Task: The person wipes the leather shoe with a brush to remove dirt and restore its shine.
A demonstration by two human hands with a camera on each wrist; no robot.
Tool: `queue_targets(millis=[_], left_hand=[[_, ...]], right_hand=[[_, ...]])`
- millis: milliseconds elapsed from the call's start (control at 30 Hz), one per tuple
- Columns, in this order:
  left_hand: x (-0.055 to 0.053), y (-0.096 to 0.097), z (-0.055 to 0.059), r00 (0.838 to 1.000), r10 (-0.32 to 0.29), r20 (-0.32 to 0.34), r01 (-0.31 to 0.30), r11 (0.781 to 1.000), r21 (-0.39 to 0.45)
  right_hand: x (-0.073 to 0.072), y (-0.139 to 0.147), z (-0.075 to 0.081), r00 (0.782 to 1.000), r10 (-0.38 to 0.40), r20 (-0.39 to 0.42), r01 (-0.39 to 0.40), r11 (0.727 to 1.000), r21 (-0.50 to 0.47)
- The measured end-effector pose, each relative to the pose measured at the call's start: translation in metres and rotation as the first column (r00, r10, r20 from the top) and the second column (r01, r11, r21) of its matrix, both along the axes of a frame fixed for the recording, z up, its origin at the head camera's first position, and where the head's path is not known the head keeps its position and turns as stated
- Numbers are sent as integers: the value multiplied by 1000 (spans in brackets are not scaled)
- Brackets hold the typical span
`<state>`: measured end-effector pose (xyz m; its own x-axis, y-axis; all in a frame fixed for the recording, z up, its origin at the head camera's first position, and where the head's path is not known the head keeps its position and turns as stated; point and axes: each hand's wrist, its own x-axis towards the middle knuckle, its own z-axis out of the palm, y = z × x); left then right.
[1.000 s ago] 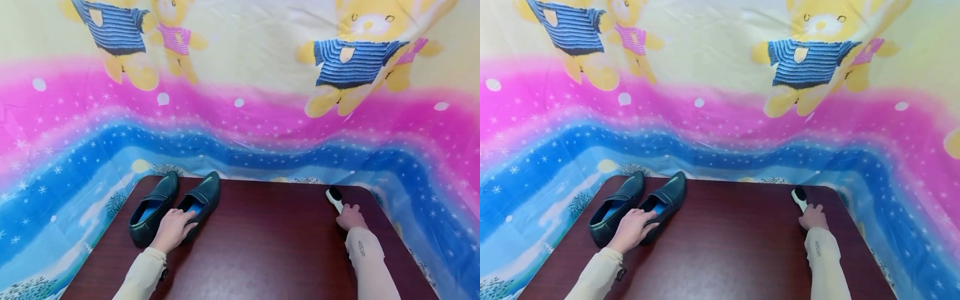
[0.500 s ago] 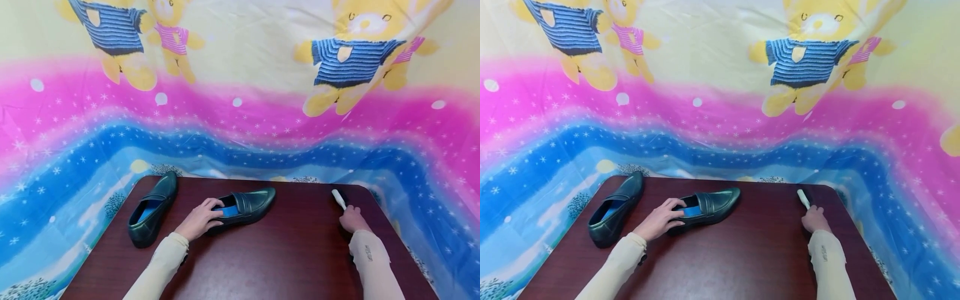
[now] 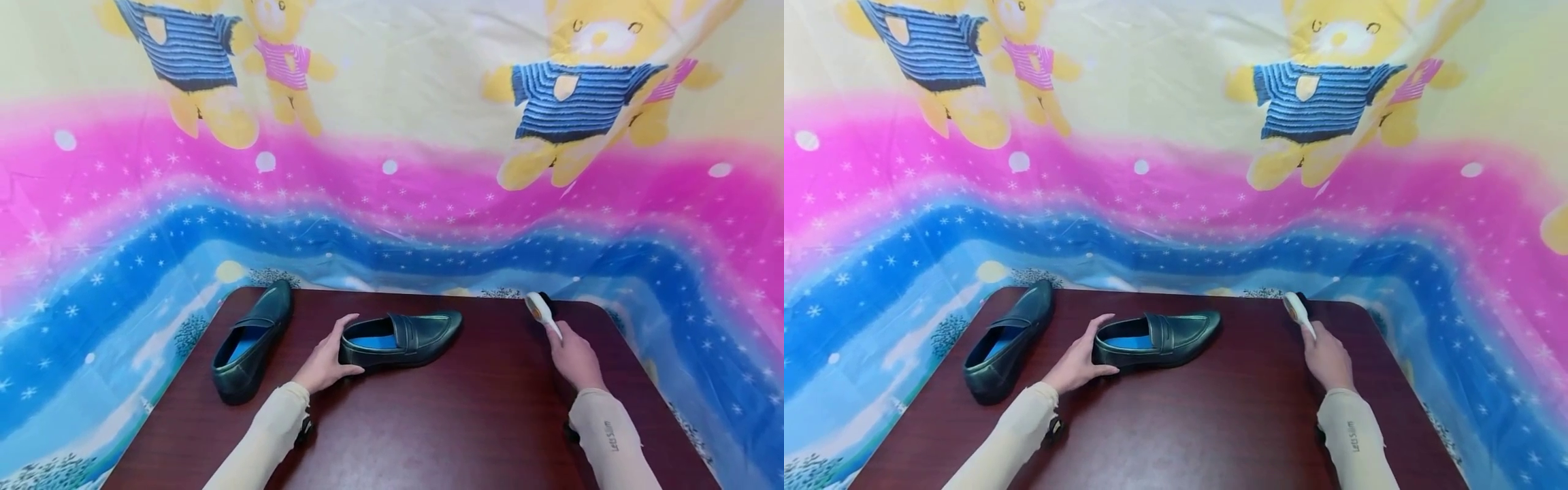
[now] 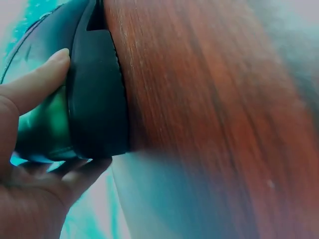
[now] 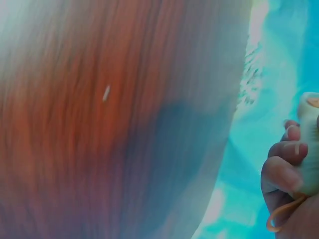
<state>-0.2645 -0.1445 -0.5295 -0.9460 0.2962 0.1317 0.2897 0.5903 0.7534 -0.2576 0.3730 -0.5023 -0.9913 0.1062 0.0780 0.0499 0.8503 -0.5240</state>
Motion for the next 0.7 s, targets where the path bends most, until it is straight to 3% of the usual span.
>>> queue_targets(millis=[133, 233, 433, 700], left_hand=[[-5, 7, -1, 999, -46, 28, 46, 999, 15], [-9, 16, -4, 993, -117, 23, 116, 993, 13], [-14, 41, -6, 968, -248, -38, 243, 965, -98], [-18, 64, -7, 969, -227, -93, 208, 962, -176]], right_hand=[[2, -23, 8, 996, 16, -84, -14, 1000, 24], [2, -39, 13, 988, 30, -150, -28, 999, 19], [4, -62, 16, 972, 78, -222, -90, 995, -43], [9, -77, 15, 970, 92, -223, -121, 986, -117]])
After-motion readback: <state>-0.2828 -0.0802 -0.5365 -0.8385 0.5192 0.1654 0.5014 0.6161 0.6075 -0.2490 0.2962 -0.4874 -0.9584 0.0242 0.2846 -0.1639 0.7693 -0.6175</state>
